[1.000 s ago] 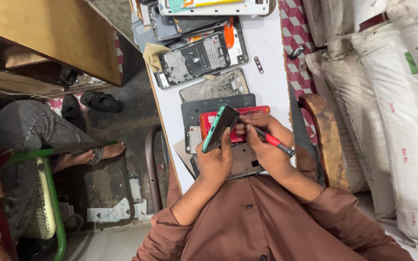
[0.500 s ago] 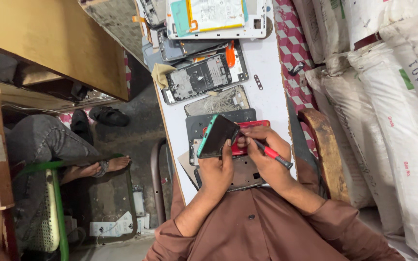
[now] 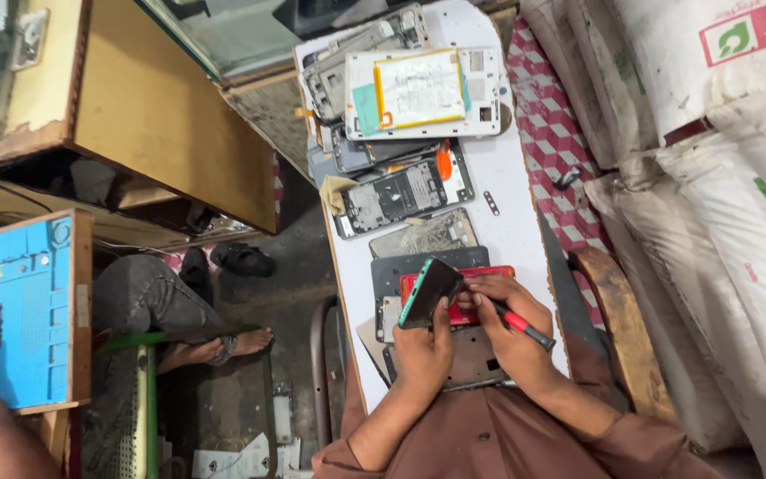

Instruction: The person uses a red-handled screwdriver to pry and separate the screen from the frame of a smartphone. They rotate the device and continue working along the edges to loosen the casing.

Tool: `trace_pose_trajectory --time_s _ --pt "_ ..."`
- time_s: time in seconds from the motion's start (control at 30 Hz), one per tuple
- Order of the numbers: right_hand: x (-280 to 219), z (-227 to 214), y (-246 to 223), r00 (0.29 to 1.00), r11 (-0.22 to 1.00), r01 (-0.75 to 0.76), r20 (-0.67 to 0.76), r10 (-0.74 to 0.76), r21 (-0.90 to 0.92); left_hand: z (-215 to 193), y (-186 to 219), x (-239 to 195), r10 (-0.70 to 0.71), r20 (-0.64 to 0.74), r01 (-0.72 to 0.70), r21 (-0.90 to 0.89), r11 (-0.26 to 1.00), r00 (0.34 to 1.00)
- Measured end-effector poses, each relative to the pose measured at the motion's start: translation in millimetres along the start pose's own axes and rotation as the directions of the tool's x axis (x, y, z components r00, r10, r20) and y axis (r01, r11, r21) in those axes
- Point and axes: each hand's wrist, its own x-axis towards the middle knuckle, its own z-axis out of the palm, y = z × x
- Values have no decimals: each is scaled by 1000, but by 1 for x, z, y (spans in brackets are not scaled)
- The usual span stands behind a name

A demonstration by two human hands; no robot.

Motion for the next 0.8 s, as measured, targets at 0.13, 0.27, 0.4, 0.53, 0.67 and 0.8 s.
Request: trace_pose_trajectory --time_s 0.13,0.27,0.4,0.53,0.67,0.8 --pt "2 0 -4 1000 1000 -19 22 20 -3 3 -7 -2 -91 4 91 -2 996 996" --pt "1 -1 -8 991 992 -128 52 127 16 1 -7 -4 -44 -10 43 -20 999 999" --pt "2 0 -7 999 1000 -21 32 21 -14 4 -6 -1 62 -78 -65 -31 997 995" --pt "3 0 -5 999 998 -34 33 32 53 1 -5 0 102 -70 -104 -25 994 992" --pt "2 -2 -4 998 1000 -8 60 8 2 2 -6 -1 -13 -31 12 -26 1000 999" --pt "1 0 -2 994 988 -99 62 92 116 2 -9 -2 31 -41 -32 -30 999 999"
